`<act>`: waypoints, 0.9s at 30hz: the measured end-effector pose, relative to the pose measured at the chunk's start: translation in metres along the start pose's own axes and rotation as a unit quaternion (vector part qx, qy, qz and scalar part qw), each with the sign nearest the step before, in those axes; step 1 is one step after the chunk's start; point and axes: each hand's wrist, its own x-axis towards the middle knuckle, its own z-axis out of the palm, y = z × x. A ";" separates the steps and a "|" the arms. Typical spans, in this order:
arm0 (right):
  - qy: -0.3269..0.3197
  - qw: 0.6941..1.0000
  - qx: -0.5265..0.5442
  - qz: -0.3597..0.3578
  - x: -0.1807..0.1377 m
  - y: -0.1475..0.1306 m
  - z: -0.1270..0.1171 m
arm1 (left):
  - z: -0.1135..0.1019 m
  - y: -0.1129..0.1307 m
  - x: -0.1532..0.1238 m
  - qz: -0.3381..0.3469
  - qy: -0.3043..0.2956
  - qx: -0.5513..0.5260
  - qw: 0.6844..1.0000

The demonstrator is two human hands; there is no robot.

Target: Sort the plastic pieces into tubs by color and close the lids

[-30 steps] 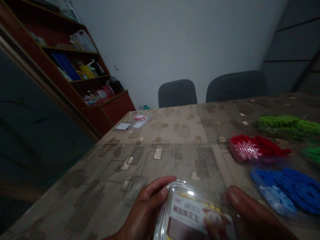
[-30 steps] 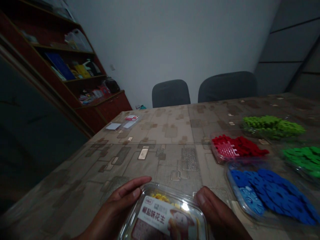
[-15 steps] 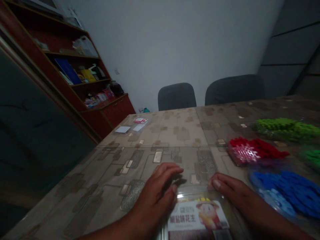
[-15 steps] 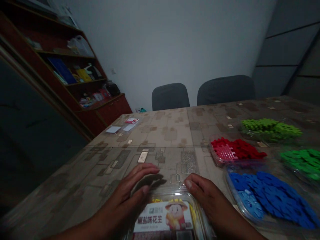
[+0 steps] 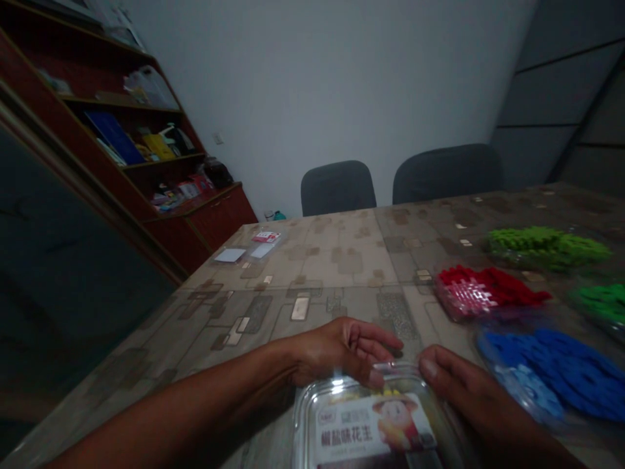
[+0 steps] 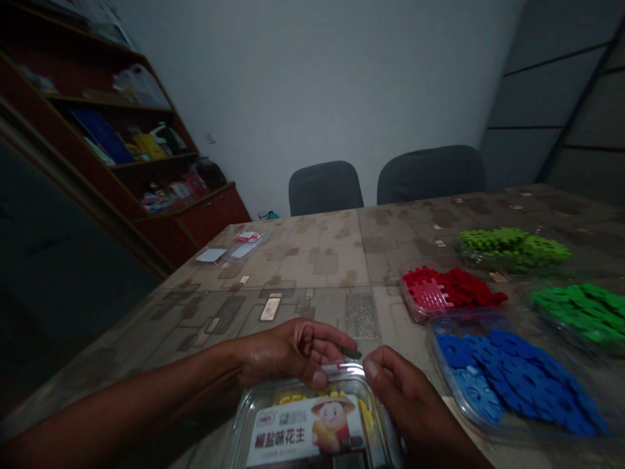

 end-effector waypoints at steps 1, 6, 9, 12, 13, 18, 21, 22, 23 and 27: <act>-0.006 1.000 0.014 0.007 0.000 -0.001 0.001 | -0.001 -0.001 0.001 -0.005 -0.003 -0.011 1.000; -0.033 0.994 0.098 0.033 0.000 -0.004 0.003 | -0.002 -0.006 0.003 -0.004 -0.012 -0.055 0.998; -0.036 0.994 0.095 0.043 0.001 -0.006 0.003 | -0.001 -0.008 0.003 -0.002 -0.016 -0.063 0.998; -0.031 0.996 0.076 0.047 0.001 -0.006 0.001 | -0.001 -0.010 0.003 0.004 -0.013 -0.064 0.998; -0.031 0.996 0.072 0.051 0.001 -0.005 0.001 | -0.001 -0.011 0.002 0.009 -0.012 -0.065 0.998; -0.044 0.993 0.091 0.060 -0.006 0.010 -0.005 | 0.002 -0.014 0.001 0.028 -0.017 -0.063 0.997; -0.035 0.993 0.088 0.070 -0.010 0.017 -0.008 | 0.004 -0.014 0.002 0.018 -0.036 -0.074 0.996; -0.030 0.994 0.086 0.066 -0.010 0.017 -0.009 | 0.004 -0.014 0.003 0.013 -0.042 -0.076 0.996; -0.026 0.994 0.084 0.058 -0.010 0.017 -0.009 | 0.004 -0.015 0.004 0.009 -0.046 -0.076 0.996; -0.020 0.997 0.070 0.035 -0.010 0.014 -0.005 | 0.006 -0.017 0.007 0.013 -0.045 -0.072 0.996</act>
